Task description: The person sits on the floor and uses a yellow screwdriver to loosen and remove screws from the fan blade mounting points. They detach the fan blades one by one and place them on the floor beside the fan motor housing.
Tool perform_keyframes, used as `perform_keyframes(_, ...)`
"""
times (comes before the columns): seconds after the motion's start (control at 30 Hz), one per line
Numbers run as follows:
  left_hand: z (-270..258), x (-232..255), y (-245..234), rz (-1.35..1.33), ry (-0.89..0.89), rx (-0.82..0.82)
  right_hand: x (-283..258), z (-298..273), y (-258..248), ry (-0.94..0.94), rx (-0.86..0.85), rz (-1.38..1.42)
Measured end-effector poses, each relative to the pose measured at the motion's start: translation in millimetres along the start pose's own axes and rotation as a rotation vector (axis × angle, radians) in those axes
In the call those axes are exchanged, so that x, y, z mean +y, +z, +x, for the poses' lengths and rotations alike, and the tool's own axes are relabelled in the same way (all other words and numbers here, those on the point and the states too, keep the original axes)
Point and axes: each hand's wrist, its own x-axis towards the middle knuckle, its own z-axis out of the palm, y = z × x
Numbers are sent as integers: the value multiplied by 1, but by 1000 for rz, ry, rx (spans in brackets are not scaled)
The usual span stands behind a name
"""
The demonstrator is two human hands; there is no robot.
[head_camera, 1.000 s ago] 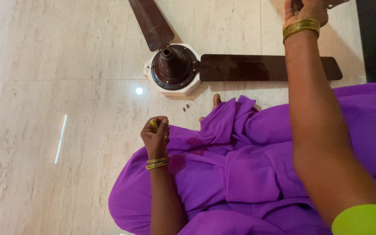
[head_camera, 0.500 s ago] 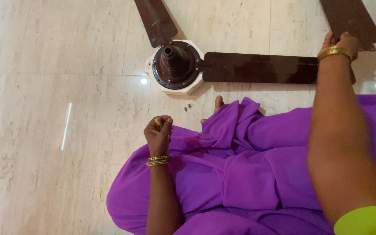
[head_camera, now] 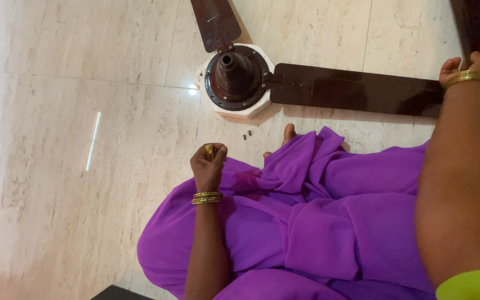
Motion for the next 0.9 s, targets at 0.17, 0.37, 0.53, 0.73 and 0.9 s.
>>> perform_keyframes(0.17,2,-4,0,22,-9,8,4,2,-8,-130,-63,-113)
perform_keyframes(0.37,0,-4,-2,46,14,3,6,-1,-7,-146,-4,-134)
perform_keyframes(0.53,-2,-6,-2,55,5,15,6,-8,-13,-202,45,-237)
perform_keyframes(0.73,-4,-5,-3,79,37,29,7,-30,-9,-303,79,-426)
perform_keyframes(0.9,-7,-1,-4,85,16,64,11,-65,-2,-381,98,-602)
